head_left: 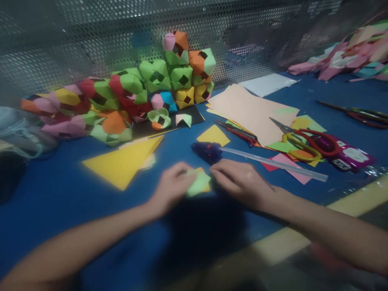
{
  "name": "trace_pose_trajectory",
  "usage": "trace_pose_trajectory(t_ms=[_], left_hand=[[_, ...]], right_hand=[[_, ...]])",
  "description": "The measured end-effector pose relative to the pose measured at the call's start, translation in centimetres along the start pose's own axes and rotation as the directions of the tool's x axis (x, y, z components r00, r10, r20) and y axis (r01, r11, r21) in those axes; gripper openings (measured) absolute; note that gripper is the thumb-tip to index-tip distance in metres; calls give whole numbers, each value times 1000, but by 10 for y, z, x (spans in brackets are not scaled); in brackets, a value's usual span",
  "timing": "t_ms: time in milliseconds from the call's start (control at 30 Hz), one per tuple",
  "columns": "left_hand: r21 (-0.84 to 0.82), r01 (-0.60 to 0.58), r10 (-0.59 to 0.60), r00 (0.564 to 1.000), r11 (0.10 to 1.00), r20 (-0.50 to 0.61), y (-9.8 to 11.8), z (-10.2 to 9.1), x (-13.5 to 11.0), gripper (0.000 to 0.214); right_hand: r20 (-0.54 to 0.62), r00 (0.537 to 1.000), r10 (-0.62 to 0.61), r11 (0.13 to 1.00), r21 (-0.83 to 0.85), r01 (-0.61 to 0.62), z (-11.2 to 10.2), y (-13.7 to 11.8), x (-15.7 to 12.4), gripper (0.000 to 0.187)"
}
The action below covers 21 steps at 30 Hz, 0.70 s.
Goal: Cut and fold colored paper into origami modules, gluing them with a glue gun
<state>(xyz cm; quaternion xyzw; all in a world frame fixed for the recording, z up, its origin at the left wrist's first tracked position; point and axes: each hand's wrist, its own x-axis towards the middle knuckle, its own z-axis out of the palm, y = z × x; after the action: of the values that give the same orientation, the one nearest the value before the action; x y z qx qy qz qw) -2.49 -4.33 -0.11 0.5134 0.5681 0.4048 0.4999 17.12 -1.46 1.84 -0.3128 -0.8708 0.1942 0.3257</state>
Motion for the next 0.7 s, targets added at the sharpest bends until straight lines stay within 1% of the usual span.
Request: trace_pose_trajectory(t_ms=[33, 67, 167, 200, 267, 300, 367, 433, 500, 600, 700], left_hand=[[-18, 0, 0, 999, 1000, -35, -1, -3, 3, 22], [-37, -2, -1, 998, 999, -66, -1, -5, 6, 21], [-108, -11, -2, 992, 994, -125, -4, -12, 17, 20], [-130, -12, -6, 991, 991, -137, -5, -14, 20, 19], [-161, -7, -17, 988, 987, -151, -8, -15, 24, 19], [-169, -3, -23, 988, 986, -150, -9, -15, 25, 18], [-167, 6, -30, 990, 986, -139, -11, -14, 26, 18], [-144, 7, -25, 992, 990, -126, -13, -14, 27, 18], [-100, -8, -4, 992, 995, -125, -14, -16, 28, 17], [-22, -45, 41, 986, 999, -161, -13, -19, 31, 16], [37, -67, 73, 974, 997, -216, -10, -22, 35, 14]], right_hand=[[4, 1000, 23, 1000, -22, -23, -6, 0, -1, 22], [33, 998, 57, 997, -60, -55, -13, 0, -1, 22], [163, 967, 194, 954, -262, -147, -30, 5, -2, 31], [177, 957, 230, 933, -319, -165, -33, 9, -1, 32], [150, 956, 251, 913, -364, -182, -32, 18, 1, 31], [123, 959, 254, 914, -356, -196, -28, 22, 3, 30], [89, 958, 273, 928, -287, -237, -15, 29, 6, 32], [86, 945, 316, 940, -167, -298, -1, 34, 9, 37], [91, 934, 346, 938, -46, -343, 10, 36, 12, 33], [97, 923, 372, 922, 80, -380, 12, 35, 14, 24], [96, 907, 411, 900, 116, -420, 5, 27, 13, 23]])
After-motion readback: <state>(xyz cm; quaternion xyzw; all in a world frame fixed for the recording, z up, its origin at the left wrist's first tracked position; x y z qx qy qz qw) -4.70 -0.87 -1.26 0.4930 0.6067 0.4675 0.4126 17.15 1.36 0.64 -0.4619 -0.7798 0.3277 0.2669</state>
